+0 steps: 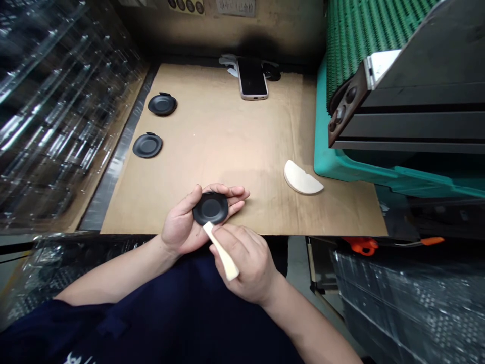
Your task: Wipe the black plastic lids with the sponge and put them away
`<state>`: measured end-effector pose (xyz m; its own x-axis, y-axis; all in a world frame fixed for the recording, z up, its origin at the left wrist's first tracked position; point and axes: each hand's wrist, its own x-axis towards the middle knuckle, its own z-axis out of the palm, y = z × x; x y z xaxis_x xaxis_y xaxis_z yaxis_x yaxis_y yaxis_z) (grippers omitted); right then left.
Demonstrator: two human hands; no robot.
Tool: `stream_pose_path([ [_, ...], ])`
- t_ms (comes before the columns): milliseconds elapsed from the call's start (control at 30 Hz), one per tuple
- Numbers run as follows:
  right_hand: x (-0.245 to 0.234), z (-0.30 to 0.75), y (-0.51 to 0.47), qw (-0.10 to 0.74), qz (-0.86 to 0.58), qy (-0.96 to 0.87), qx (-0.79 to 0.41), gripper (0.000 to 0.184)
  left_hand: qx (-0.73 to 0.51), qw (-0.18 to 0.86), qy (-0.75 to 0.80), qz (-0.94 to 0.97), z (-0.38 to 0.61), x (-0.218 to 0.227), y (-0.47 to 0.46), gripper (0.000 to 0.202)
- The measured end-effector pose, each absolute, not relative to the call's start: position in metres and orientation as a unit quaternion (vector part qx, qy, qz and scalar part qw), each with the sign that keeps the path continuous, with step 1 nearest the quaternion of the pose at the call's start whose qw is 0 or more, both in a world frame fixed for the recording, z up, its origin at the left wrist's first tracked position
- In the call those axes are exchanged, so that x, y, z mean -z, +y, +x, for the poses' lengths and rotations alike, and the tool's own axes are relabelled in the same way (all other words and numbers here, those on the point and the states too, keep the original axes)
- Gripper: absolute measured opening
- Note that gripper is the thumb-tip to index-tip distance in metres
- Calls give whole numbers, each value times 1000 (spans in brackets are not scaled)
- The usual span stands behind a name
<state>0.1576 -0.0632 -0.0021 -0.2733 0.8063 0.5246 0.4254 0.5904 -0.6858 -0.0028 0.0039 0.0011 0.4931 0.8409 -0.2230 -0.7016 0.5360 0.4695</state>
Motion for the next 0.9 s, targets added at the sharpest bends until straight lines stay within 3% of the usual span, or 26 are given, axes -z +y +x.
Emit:
stream_pose_path([
  [533,-7,152,-57,458,-349,-775,-260,46,-424,859,209,195,-4,-1,1,59],
  [767,-7,180,-58,516,-458,-692,-213,50,-418,862,212,192,-5,-1,2,57],
  [900,5,191,-49,551,-540,-612,-173,37,-426,857,214,194,-4,-2,3,50],
])
